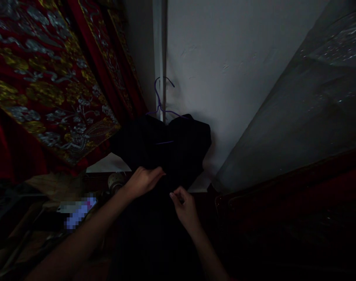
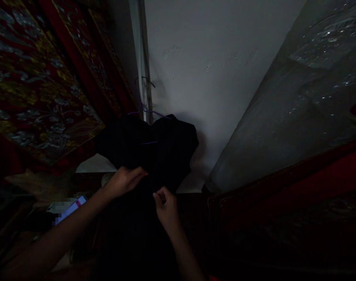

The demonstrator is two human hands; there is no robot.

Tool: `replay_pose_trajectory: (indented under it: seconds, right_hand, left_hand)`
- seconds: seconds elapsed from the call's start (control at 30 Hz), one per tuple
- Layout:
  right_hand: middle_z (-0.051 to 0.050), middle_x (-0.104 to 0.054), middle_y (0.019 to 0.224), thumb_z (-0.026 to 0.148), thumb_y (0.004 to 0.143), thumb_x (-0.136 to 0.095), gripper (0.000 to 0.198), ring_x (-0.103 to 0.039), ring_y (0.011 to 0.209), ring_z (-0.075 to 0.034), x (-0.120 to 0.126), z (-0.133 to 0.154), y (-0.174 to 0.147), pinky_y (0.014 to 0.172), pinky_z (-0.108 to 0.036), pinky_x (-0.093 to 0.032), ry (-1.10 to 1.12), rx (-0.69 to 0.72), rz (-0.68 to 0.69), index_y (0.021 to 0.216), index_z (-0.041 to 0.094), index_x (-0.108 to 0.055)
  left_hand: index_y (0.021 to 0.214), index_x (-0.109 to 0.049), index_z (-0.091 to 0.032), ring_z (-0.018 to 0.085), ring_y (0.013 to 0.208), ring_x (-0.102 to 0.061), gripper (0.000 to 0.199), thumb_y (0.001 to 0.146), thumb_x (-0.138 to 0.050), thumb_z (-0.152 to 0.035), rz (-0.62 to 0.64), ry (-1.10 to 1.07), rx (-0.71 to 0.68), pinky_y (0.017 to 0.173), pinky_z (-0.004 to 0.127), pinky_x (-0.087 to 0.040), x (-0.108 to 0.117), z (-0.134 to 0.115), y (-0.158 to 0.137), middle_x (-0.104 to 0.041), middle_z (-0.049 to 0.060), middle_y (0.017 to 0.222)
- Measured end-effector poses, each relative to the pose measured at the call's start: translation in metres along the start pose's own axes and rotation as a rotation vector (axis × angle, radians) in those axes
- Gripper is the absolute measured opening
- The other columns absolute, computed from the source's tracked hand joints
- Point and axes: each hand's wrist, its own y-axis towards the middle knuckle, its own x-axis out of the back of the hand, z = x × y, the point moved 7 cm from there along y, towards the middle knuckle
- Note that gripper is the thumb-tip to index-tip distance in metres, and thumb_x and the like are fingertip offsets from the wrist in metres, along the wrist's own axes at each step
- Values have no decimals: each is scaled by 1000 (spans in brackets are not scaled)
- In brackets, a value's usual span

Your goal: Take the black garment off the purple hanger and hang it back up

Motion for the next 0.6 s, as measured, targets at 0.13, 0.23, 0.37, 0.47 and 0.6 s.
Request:
replay_pose_trajectory:
  seconds: [0.13,0.23,0.37,0.47,0.6]
  right_hand:
    - [-1,-59,67,47,90,-56,31,-60,66,-18,-3,-22,-6,63,-27,-45,-20,-27,17,71,22,-52]
    - [-1,-60,67,46,91,-54,30,-60,66,-17,-11,-33,-6,63,-26,-45,-57,-29,49,73,22,-53]
    - [0,-63,68,37,87,-57,20,-61,65,-17,-22,-19,11,62,-27,-44,-119,-1,239,73,23,-55]
    - [-2,-68,78,32,87,-60,9,-66,72,-18,-7,31,44,66,-29,-49,-59,101,209,85,23,-60]
    - [-3,-71,96,32,93,-61,42,-68,86,-18,30,135,91,75,-29,-52,89,434,-1,134,26,-52]
  left_hand:
    - [91,-64,-20,10,48,-59,19,100,-52,-31,-308,82,-61,46,20,-34,70,10,42,-68,-2,66]
    - [86,-64,-19,10,48,-59,18,97,-57,-31,-447,114,-108,47,20,-35,107,7,69,-64,-2,62]
    - [84,-65,-18,11,53,-63,15,96,-62,-27,-531,72,-135,51,19,-42,123,-7,81,-66,-3,63]
    - [85,-66,-17,10,60,-68,10,94,-67,-23,-589,55,-183,58,18,-47,124,-17,73,-71,-2,70]
    - [88,-68,-17,10,69,-71,8,94,-68,-22,-642,77,-283,65,17,-51,122,-25,60,-76,0,80]
